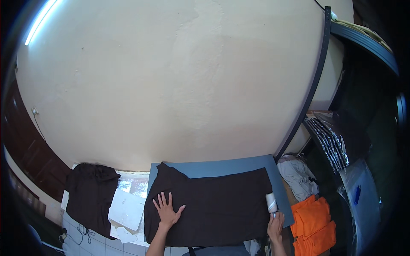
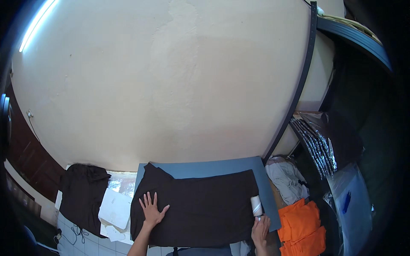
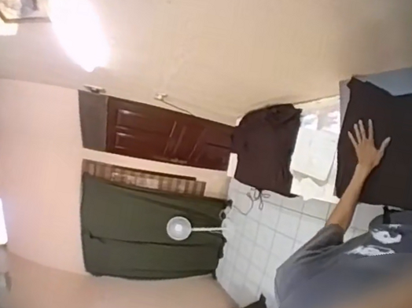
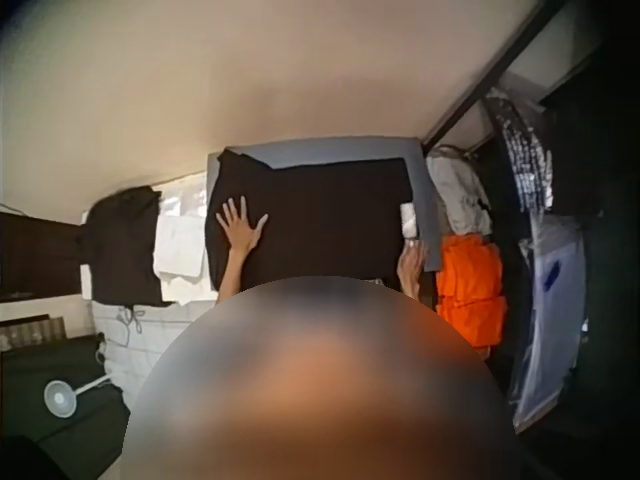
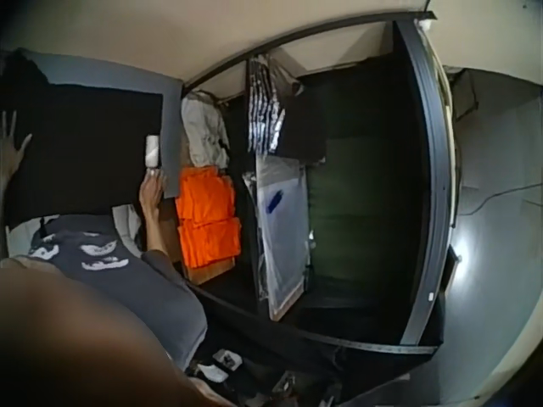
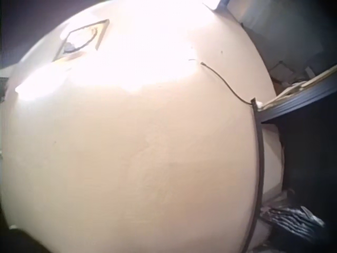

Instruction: Cleaning a garment with a lint roller and aligning a design film on it for printing.

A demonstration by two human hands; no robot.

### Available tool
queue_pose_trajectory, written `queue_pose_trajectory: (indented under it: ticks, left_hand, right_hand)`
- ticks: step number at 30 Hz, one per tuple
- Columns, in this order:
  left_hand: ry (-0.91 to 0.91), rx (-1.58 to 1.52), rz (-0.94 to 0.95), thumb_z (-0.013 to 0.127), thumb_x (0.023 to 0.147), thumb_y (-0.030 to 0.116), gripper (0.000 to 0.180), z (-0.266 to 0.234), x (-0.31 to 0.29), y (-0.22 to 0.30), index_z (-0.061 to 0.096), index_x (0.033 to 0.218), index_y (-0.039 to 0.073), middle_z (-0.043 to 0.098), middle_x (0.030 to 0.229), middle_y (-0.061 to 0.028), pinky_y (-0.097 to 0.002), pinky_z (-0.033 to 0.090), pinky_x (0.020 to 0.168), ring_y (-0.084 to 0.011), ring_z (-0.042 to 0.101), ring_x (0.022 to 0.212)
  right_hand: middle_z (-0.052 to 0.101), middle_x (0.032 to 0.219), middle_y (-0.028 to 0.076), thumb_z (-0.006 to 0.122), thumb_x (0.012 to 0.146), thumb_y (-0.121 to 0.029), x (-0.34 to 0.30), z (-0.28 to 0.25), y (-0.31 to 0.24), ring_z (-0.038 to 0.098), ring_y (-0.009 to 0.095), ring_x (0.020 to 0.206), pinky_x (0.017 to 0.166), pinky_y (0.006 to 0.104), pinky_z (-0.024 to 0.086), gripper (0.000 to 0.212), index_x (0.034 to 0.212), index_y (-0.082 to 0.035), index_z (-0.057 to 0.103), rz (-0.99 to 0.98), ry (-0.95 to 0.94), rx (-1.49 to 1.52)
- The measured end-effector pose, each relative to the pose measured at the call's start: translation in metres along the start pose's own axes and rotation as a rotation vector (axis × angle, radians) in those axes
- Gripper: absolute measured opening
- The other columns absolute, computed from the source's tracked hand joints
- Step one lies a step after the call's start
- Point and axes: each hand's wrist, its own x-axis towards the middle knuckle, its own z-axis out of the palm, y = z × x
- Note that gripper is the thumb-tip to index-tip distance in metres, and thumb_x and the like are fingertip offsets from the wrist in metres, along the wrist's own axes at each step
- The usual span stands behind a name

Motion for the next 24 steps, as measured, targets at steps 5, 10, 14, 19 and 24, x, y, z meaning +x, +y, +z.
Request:
queue_pose_trajectory:
  ticks: [5,10,14,19,24]
  left_hand:
    - [0.005,-0.105,-0.08,0.057,0.094,0.062,0.087,0.008,0.011,0.003,0.042,0.152,-0.001,0.025,0.159,-0.0376,-0.0683,-0.004,0.121,-0.0519,0.015,0.152]
    - [0.043,-0.105,-0.075,0.058,0.095,0.057,0.084,0.017,0.018,0.005,0.043,0.15,-0.004,0.026,0.158,-0.0386,-0.0685,-0.003,0.121,-0.0523,0.016,0.152]
    - [0.05,-0.083,-0.082,0.057,0.096,0.058,0.083,0.016,0.017,0.005,0.043,0.151,-0.004,0.027,0.158,-0.0376,-0.0674,-0.002,0.121,-0.0517,0.017,0.152]
    - [0.068,-0.05,-0.053,0.056,0.096,0.06,0.084,0.018,0.019,0.002,0.044,0.151,-0.003,0.028,0.158,-0.0367,-0.0669,-0.001,0.122,-0.0507,0.018,0.152]
    - [0.056,-0.005,-0.047,0.059,0.096,0.057,0.083,0.014,0.023,0.006,0.043,0.152,-0.001,0.029,0.159,-0.0349,-0.0668,0.003,0.122,-0.0498,0.021,0.151]
  right_hand:
    - [0.05,0.102,0.024,0.07,0.095,-0.029,0.057,0.025,0.008,0.053,0.044,0.099,0.093,0.0563,0.041,0.044,0.105,0.01,0.053,0.023,0.262,0.037]
    - [0.058,0.107,0.023,0.099,0.059,-0.019,0.118,0.03,0.003,0.059,0.044,0.1,0.089,0.0504,0.05,0.072,0.109,0.009,0.055,0.183,0.179,0.203]
    - [0.062,0.102,0.017,0.1,0.055,-0.016,0.147,0.03,0.026,0.063,0.037,0.092,0.087,0.0464,0.053,0.074,0.11,0.006,0.056,0.217,-0.037,0.333]
    - [0.06,0.094,0.005,0.1,0.05,-0.011,0.158,0.028,0.057,0.063,0.022,0.086,0.079,0.0372,0.055,0.073,0.11,-0.003,0.058,0.305,-0.069,0.552]
    - [0.066,0.097,0.02,0.09,0.073,-0.012,0.145,0.037,0.058,0.065,0.037,0.086,0.082,0.0457,0.051,0.053,0.112,0.005,0.059,0.305,0.303,0.187]
